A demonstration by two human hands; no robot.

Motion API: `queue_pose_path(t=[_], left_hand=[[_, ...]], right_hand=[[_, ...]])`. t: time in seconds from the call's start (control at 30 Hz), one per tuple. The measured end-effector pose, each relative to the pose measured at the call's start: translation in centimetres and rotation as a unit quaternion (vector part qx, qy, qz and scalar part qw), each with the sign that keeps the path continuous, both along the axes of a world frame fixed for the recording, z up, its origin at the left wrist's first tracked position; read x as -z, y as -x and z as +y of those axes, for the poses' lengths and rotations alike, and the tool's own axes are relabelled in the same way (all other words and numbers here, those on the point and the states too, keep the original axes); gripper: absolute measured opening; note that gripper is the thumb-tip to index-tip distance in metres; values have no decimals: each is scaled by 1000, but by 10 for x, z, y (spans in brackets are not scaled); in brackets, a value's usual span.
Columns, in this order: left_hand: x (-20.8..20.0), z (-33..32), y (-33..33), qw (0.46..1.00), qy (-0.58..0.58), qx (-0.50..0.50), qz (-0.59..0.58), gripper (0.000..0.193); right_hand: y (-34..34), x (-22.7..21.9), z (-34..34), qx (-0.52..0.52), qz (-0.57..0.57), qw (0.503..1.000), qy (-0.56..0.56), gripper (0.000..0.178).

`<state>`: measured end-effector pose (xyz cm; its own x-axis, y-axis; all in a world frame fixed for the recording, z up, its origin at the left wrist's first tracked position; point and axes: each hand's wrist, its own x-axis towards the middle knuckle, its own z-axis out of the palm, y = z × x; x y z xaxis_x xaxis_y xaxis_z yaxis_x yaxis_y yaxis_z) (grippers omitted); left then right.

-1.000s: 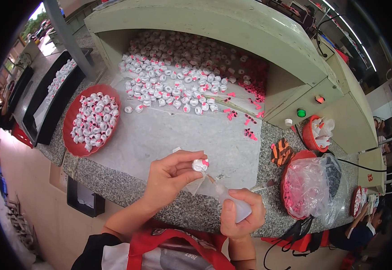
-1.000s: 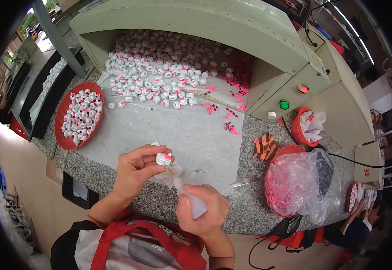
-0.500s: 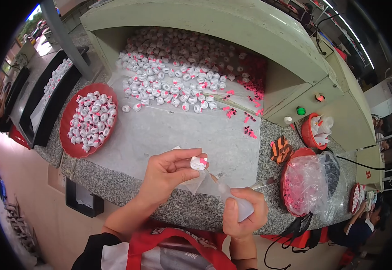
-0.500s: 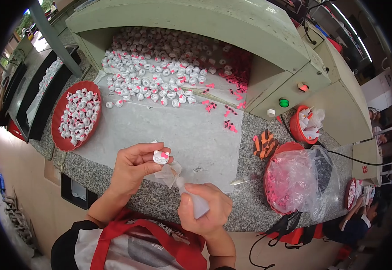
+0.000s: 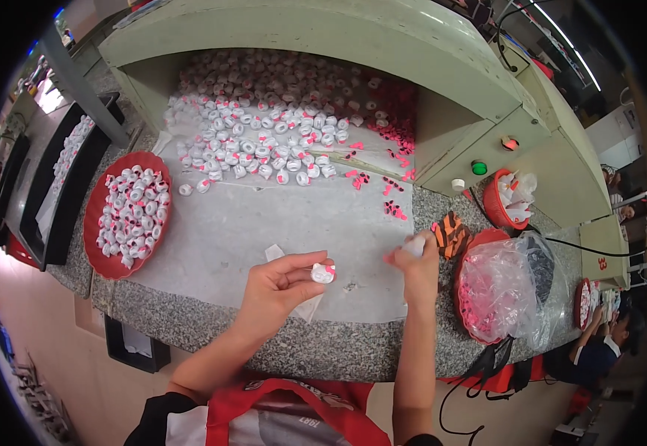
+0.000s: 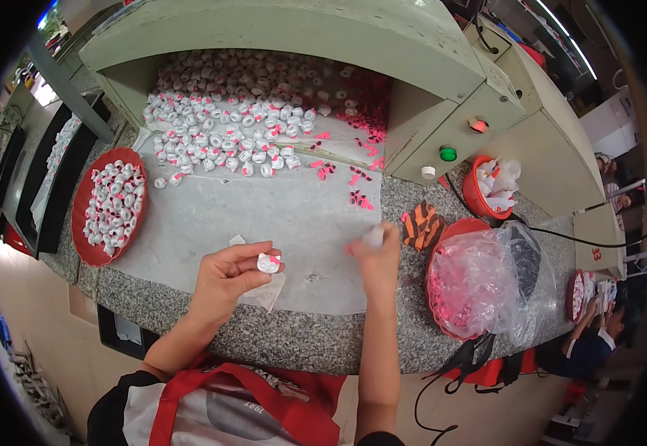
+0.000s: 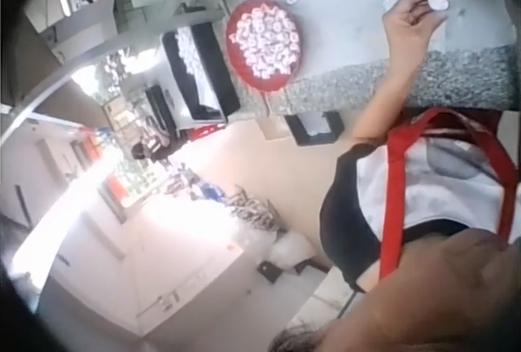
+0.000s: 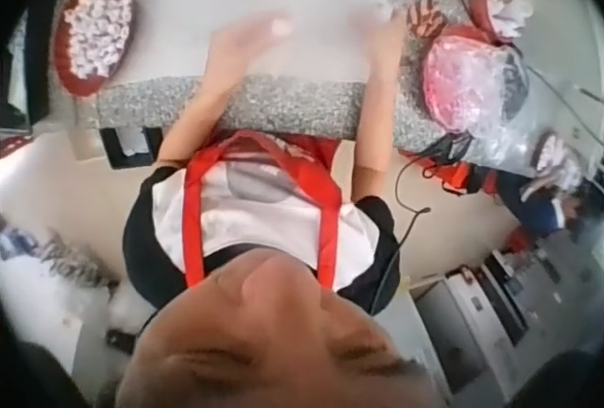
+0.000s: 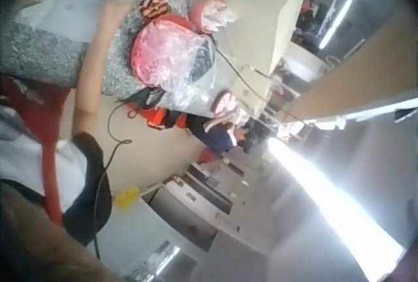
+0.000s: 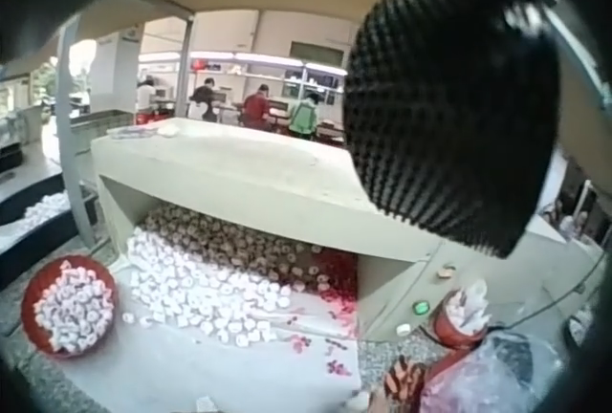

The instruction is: Applying glue to small toy components and assembling them on a factory production line.

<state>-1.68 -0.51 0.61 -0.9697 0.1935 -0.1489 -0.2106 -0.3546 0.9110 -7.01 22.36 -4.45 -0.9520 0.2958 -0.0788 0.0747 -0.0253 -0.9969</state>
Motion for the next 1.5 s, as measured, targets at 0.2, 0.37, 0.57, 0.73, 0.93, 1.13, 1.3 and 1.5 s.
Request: queue_pose_path(t=[0.2,0.37,0.57,0.73,0.93,1.13,1.3,1.5], left_hand=[[8,-11,0,999,-12,-39,8,39],[4,-10,0,999,1,-35,-2,39],[5,9,-3,999,5,-32,14,37],[5,8,-6,997,18,-54,44,34],[10,-5,-6,992,31,-86,84,35],[11,-10,-5,983,65,-109,133,36],[7,-8,-6,980,58,-96,162,35],[2,2,-10,989,24,-61,136,35]], right_hand=[[68,-14,-16,-17,-111,802,-587,22],[31,-4,-19,-41,-8,842,-539,23],[-17,-47,-38,-132,-80,988,8,14],[-36,-75,-43,-210,-52,976,6,14],[-45,-85,-73,-251,-26,966,-51,12],[-48,-80,-94,-210,0,978,-3,10],[-49,-69,-101,-165,20,986,-27,10],[-57,-55,-93,-103,31,994,22,13]])
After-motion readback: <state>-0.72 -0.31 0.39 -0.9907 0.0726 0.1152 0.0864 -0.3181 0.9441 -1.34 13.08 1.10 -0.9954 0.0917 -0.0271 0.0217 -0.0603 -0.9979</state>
